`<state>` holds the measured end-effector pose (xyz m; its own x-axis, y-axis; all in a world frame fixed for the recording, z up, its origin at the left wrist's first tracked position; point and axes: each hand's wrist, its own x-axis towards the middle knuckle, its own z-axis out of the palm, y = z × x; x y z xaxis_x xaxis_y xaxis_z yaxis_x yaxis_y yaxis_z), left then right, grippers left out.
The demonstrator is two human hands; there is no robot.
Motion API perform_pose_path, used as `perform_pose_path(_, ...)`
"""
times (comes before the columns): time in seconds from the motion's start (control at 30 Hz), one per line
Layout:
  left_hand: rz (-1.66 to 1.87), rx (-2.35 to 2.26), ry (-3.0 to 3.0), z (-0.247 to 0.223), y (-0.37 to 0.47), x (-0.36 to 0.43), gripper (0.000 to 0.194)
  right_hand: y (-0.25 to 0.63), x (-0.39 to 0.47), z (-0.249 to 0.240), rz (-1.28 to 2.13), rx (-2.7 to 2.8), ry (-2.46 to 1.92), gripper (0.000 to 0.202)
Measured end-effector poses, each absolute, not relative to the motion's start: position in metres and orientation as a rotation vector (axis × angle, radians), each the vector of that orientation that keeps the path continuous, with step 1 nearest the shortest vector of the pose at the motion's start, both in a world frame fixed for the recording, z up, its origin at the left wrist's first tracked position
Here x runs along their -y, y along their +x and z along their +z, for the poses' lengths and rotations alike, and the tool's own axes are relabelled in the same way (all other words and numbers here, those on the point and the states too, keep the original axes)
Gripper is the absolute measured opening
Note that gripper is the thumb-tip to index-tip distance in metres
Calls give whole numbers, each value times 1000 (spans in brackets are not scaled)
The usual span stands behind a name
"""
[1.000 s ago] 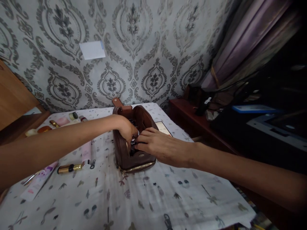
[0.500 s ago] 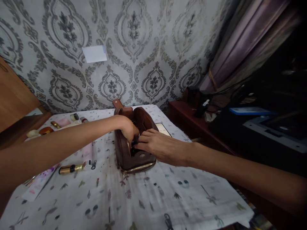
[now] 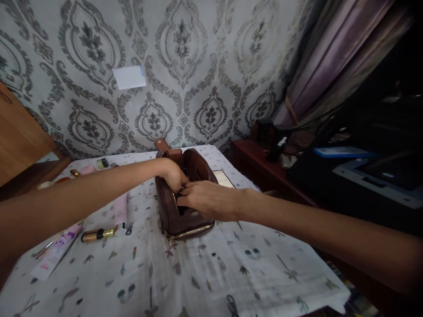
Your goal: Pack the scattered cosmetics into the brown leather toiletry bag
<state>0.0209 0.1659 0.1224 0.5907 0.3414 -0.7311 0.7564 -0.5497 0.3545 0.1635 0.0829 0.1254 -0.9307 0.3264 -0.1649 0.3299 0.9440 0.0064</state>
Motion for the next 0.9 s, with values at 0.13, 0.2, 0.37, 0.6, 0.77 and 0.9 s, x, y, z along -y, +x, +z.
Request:
perform_pose_path(0.13, -989, -849, 2081, 127, 26, -160, 62, 164, -85, 126, -68, -2886, 526, 21)
perform_pose_path(0.2, -999, -846, 2060, 128, 27, -159, 64, 163, -84, 129, -78, -2856, 547, 23)
perform_pose_path(0.37, -1010, -902, 2043, 125, 27, -160, 65, 165, -82, 129, -53, -2839, 534, 26)
perform_pose_path(0.6, -867, -906, 1857, 115, 16, -164, 61, 177, -81, 120, -63, -2952, 539, 27)
perform_pose_path(0.77, -778, -868, 1846, 113, 6, -168, 71, 175, -81, 123, -114, -2941, 538, 34)
perform_pose_path(0.9, -704, -844, 1881, 113, -1, -171, 79, 170, -82, 128, -69, -2841, 492, 36)
